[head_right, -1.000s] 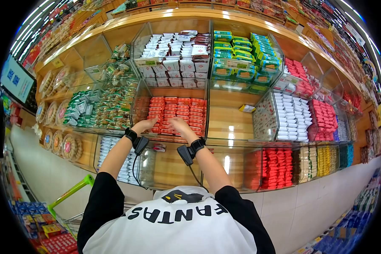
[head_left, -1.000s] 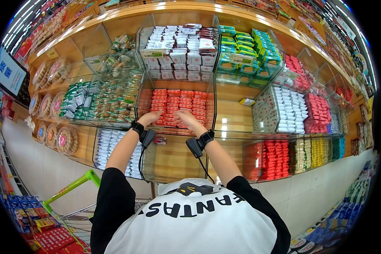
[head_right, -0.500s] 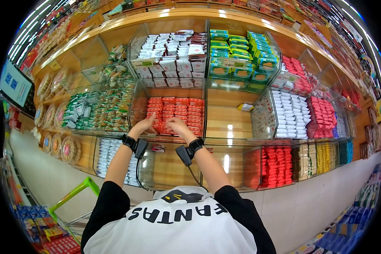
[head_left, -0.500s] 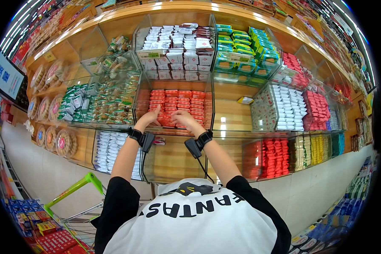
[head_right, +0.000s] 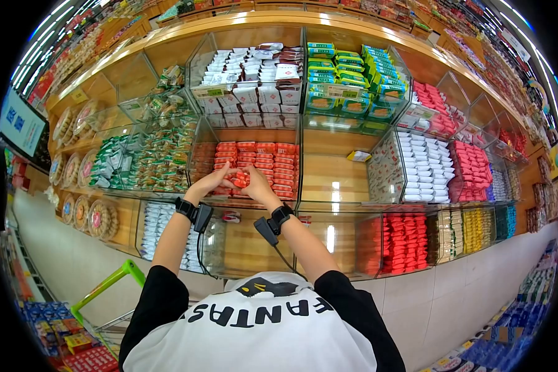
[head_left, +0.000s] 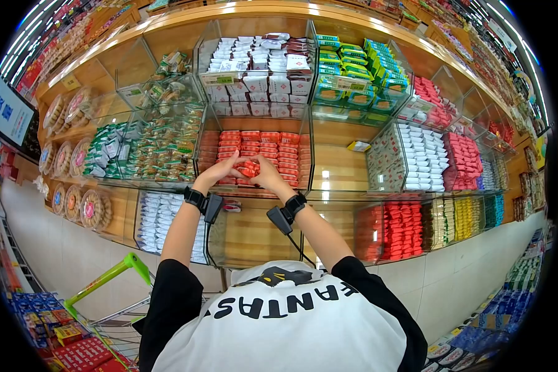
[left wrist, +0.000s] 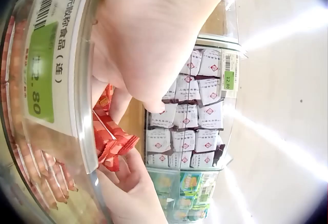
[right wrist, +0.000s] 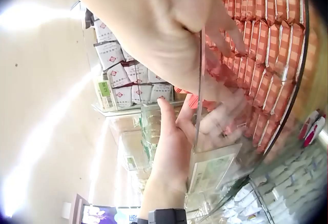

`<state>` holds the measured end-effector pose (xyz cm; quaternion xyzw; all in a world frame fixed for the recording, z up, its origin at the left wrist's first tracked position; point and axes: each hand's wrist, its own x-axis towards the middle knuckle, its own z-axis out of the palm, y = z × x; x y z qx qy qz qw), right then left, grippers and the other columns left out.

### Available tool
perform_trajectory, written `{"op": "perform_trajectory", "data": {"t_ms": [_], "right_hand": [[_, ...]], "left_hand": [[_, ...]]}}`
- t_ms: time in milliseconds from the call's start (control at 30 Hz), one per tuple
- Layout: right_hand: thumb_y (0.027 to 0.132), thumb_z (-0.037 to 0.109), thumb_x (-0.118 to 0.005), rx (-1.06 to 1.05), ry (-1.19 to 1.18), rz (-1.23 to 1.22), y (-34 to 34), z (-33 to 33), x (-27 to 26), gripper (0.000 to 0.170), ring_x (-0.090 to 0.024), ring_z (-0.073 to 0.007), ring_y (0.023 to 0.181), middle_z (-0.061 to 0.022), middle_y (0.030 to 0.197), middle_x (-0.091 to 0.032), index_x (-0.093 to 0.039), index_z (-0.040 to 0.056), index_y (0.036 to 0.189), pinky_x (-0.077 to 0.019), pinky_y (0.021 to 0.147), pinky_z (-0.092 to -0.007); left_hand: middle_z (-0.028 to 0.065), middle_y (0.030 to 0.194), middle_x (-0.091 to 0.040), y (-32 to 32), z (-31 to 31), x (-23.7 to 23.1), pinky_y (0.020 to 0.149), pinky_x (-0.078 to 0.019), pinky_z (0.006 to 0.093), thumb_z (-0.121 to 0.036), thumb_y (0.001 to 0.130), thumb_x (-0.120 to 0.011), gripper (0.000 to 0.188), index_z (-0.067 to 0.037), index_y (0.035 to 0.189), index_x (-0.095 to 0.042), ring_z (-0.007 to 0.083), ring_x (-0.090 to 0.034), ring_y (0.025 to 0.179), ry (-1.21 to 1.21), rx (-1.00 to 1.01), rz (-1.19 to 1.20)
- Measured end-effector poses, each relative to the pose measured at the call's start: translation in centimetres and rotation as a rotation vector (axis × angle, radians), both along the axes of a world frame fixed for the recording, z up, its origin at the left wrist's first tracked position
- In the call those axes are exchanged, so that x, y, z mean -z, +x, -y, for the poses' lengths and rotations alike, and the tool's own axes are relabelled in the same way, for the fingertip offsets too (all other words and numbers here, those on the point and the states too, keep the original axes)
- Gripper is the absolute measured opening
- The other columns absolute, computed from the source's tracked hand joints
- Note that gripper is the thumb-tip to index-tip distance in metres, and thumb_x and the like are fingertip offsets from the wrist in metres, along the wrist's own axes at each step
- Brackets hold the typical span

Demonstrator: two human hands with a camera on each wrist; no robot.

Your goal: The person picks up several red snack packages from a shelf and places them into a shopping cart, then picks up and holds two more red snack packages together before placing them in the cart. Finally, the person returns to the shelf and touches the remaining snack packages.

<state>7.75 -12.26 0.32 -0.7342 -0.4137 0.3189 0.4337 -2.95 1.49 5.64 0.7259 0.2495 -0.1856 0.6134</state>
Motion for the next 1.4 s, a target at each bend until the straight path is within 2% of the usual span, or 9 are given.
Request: {"op": "perform_trajectory", "data": {"t_ms": [200, 400, 467, 567, 733, 933, 1200, 1300, 1400], "right_hand": [[0.063, 0.007, -0.066, 0.084, 0.041, 0.176, -0.7, 0.2, -0.4, 0.056, -0.045, -0.0316, 0.105, -0.0183, 0.113, -0.046, -0.038, -0.0002, 0.111, -0.0405, 0.083, -0.0364], [0.071, 0.015, -0.064, 0.23, -0.03, 0.059, -0.9, 0.5, -1.6, 0.052, -0.049, -0.0324, 0.099, -0.0191, 0.109, -0.048, -0.037, -0.002, 0.111, -0.0411, 0.08, -0.0374], [0.074, 0.019, -0.063, 0.339, 0.07, 0.003, -0.8, 0.7, -2.2, 0.049, -0.051, -0.0282, 0.095, -0.0163, 0.106, -0.051, -0.038, -0.0007, 0.111, -0.0415, 0.079, -0.035], [0.077, 0.021, -0.062, 0.351, 0.266, -0.092, -0.3, 0.6, -1.3, 0.048, -0.054, -0.027, 0.09, -0.0169, 0.104, -0.051, -0.037, -0.0001, 0.111, -0.0445, 0.072, -0.0354], [0.077, 0.01, -0.061, 0.156, 0.494, -0.363, -1.0, 1.7, -4.4, 0.038, -0.049, -0.0118, 0.096, -0.0051, 0.105, -0.05, -0.04, 0.0046, 0.108, -0.0406, 0.08, -0.0254], [0.074, 0.003, -0.063, -0.124, 0.562, -0.493, -3.0, 4.2, -11.4, 0.043, -0.045, -0.013, 0.105, -0.0037, 0.108, -0.047, -0.039, 0.005, 0.109, -0.0385, 0.087, -0.0274], [0.069, 0.005, -0.067, -0.323, 0.609, -0.195, -4.8, 7.6, -15.7, 0.048, -0.047, -0.015, 0.105, -0.0029, 0.114, -0.046, -0.045, 0.0067, 0.112, -0.0404, 0.089, -0.0312], [0.07, 0.003, -0.066, -0.361, 0.623, -0.369, -6.2, 8.2, -16.8, 0.048, -0.047, -0.0148, 0.105, -0.0029, 0.115, -0.044, -0.045, 0.0072, 0.113, -0.0414, 0.088, -0.0304], [0.07, 0.002, -0.065, -0.36, 0.62, -0.392, -7.9, 8.3, -17.7, 0.049, -0.047, -0.015, 0.105, -0.0024, 0.115, -0.041, -0.045, 0.0079, 0.114, -0.0431, 0.087, -0.0287]], "left_hand": [[0.0139, 0.096, -0.061, 0.0, -0.2, 0.7, 0.084, -0.0405, 0.0326, -0.059, 0.085, -0.013, 0.067, -0.014, 0.131, -0.03, 0.0198, -0.055, 0.092, 0.013, 0.078, 0.101], [0.0091, 0.086, -0.063, -0.2, 0.2, 0.8, 0.075, -0.0435, 0.0302, -0.042, 0.09, -0.031, 0.048, -0.011, 0.127, -0.036, 0.0164, -0.058, 0.084, -0.042, -0.112, 0.288], [0.0081, 0.084, -0.061, -0.3, 0.3, 1.4, 0.072, -0.0448, 0.0294, -0.024, 0.088, -0.045, 0.039, -0.008, 0.122, -0.04, 0.0156, -0.057, 0.081, 0.487, -0.266, 0.605], [0.009, 0.092, -0.059, -0.9, 0.7, 1.1, 0.073, -0.0447, 0.0286, -0.013, 0.082, -0.053, 0.04, -0.006, 0.119, -0.042, 0.0158, -0.057, 0.08, 0.606, -0.475, 0.704], [0.0121, 0.117, -0.046, -2.6, 3.0, -1.5, 0.081, -0.0416, 0.0282, -0.009, 0.08, -0.056, 0.047, -0.004, 0.123, -0.038, 0.0192, -0.049, 0.102, 0.473, -0.482, 0.821], [0.0101, 0.118, -0.044, -5.0, 7.3, -5.2, 0.087, -0.0384, 0.0298, -0.005, 0.079, -0.056, 0.05, -0.002, 0.124, -0.034, 0.0175, -0.045, 0.107, 0.107, -0.567, 0.986], [0.0077, 0.111, -0.047, -9.4, 10.7, -8.6, 0.083, -0.0418, 0.0283, -0.015, 0.074, -0.066, 0.049, -0.002, 0.112, -0.039, 0.0173, -0.047, 0.102, 0.039, -0.494, 1.082], [0.0074, 0.111, -0.046, -10.6, 12.0, -9.7, 0.081, -0.0445, 0.0281, -0.014, 0.074, -0.066, 0.049, -0.003, 0.112, -0.038, 0.0182, -0.048, 0.101, -0.13, -0.534, 1.046], [0.008, 0.113, -0.045, -11.5, 12.5, -9.7, 0.08, -0.0455, 0.0287, -0.012, 0.073, -0.066, 0.05, -0.004, 0.113, -0.037, 0.0194, -0.048, 0.102, -0.031, -0.564, 1.12]]}}
